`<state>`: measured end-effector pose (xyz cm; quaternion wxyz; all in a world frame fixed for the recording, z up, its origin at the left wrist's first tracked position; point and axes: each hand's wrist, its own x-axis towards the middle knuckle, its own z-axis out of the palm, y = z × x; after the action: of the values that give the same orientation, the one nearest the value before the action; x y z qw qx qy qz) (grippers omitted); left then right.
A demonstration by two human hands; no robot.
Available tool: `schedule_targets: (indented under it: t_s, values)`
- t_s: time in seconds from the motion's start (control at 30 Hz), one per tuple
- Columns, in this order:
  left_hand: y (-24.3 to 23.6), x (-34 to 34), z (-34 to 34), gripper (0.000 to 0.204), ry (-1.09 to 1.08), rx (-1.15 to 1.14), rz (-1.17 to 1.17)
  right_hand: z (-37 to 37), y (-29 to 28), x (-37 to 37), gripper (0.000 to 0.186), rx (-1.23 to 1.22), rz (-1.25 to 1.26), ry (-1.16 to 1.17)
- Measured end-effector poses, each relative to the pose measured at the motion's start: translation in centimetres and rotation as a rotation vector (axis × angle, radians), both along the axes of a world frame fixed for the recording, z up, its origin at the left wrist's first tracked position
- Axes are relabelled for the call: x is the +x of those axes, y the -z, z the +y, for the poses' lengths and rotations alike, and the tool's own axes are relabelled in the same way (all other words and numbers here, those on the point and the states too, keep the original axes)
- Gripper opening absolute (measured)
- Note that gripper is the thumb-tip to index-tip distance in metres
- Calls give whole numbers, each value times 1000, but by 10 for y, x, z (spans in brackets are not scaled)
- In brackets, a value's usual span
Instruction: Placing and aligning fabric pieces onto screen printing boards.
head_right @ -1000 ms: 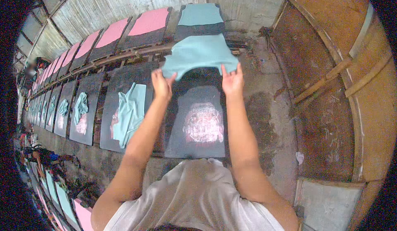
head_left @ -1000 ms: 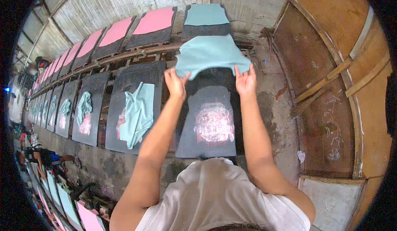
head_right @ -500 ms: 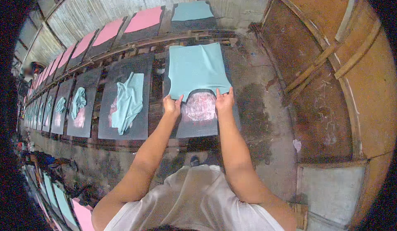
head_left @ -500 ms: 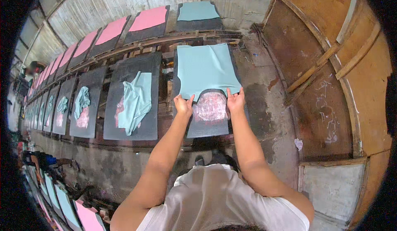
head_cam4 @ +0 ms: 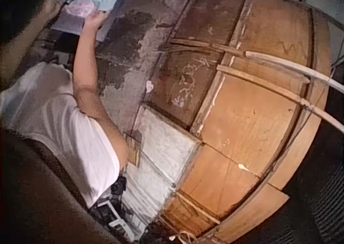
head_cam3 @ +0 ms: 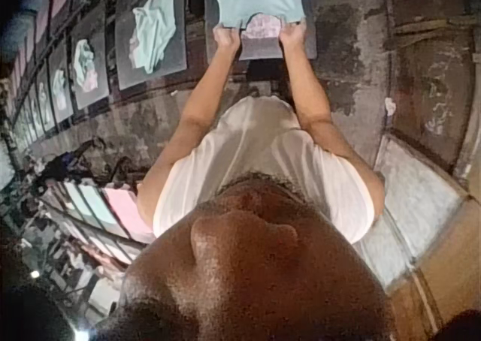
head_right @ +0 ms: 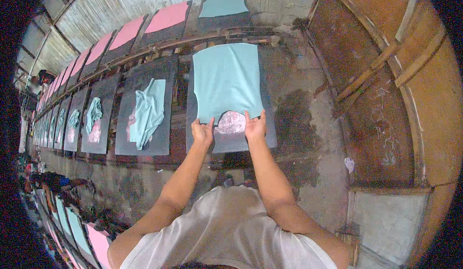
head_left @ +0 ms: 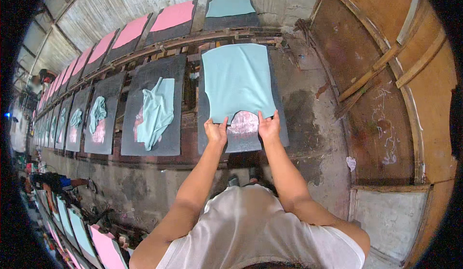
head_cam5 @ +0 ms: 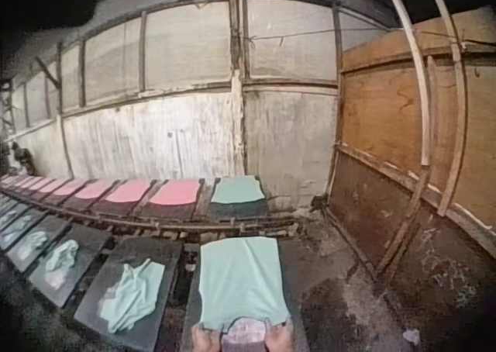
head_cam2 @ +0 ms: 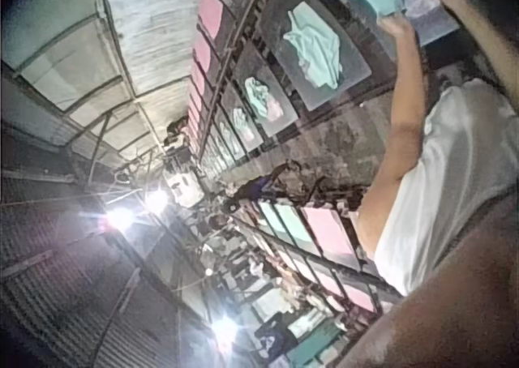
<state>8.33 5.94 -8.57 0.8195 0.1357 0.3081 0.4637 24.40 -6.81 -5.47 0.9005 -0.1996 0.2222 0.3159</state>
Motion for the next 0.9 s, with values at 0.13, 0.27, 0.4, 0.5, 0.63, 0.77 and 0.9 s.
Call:
schedule_targets:
  t_s: [0.13, 0.27, 0.4, 0.5, 0.63, 0.77, 0.9]
  values:
    - [4, -9, -1, 21, -30, -30, 27, -11, 7, 1, 37, -5, -6, -16]
    - [-2, -20, -5, 21, 11, -22, 40, -18, -13, -3, 39, -46, 44, -42]
    - [-10, -30, 3, 22, 69, 25, 81, -31, -5, 8, 33, -18, -4, -109]
    - [-20, -33, 0, 22, 55, 15, 103, -33, -5, 10, 31, -37, -18, -166]
    - [-21, -33, -5, 22, 56, 5, 114, -30, -2, 10, 31, -81, -37, -205]
    - [-34, -32, -12, 36, 16, -20, 196, -33, -6, 6, 34, -127, -17, -207]
    - [-45, -36, -22, 34, 7, -39, 191, -46, -12, 1, 37, -120, -12, -193]
